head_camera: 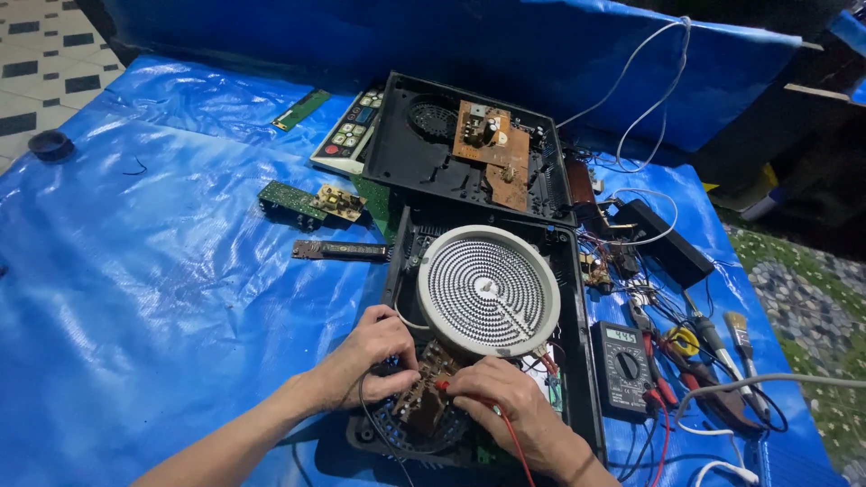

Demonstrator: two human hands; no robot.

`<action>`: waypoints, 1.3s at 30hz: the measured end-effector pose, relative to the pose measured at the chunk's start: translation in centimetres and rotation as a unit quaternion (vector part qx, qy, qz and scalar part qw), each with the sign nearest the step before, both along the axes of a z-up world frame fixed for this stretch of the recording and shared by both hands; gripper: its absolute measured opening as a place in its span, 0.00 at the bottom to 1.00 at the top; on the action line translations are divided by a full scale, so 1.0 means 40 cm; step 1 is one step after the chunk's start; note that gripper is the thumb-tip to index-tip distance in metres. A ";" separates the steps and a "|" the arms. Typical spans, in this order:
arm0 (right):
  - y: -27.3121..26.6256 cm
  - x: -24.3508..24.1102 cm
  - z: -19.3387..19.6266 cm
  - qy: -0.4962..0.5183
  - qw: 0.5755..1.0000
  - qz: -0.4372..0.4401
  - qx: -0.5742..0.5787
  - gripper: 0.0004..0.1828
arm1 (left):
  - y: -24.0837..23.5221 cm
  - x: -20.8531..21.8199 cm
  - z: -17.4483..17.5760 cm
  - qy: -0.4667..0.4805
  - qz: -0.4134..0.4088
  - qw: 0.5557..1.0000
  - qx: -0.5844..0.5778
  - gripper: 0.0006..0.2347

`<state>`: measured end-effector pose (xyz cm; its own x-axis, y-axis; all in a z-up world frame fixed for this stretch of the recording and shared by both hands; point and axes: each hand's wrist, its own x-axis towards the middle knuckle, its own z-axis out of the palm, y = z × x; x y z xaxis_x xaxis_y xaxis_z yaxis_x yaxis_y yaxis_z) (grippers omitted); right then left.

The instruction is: The person uses a multimeter to test components on a circuit board inside a disassembled electronic device. They hold the probes against various points on the board while the device remains open on a blue tarp-covered surface.

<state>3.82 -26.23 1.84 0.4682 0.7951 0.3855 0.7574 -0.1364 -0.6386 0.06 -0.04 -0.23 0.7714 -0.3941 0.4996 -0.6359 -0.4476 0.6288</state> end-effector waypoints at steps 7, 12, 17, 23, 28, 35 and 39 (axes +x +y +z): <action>0.002 -0.003 0.000 0.014 1.000 -0.012 -0.004 0.07 | 0.001 0.002 -0.006 0.011 0.004 1.000 0.006 0.04; 0.000 -0.001 -0.002 0.011 1.000 -0.009 -0.002 0.07 | 0.000 0.000 -0.003 0.007 0.002 1.000 0.003 0.04; -0.001 0.000 0.004 0.021 1.000 -0.004 0.006 0.06 | 0.000 -0.001 -0.001 0.013 0.001 1.000 0.006 0.05; -0.002 0.002 -0.001 0.014 1.000 -0.006 -0.006 0.06 | -0.002 -0.002 0.001 0.016 0.005 1.000 0.001 0.04; -0.003 0.005 -0.008 -0.007 1.000 0.007 -0.001 0.07 | -0.002 0.000 -0.002 0.003 0.007 1.000 0.007 0.05; -0.006 0.005 -0.009 -0.011 1.000 0.007 -0.007 0.07 | -0.002 -0.002 0.003 0.014 0.003 1.000 0.004 0.05; -0.008 0.008 -0.014 -0.018 1.000 0.006 -0.015 0.07 | -0.003 0.000 0.000 0.006 0.007 1.000 0.004 0.05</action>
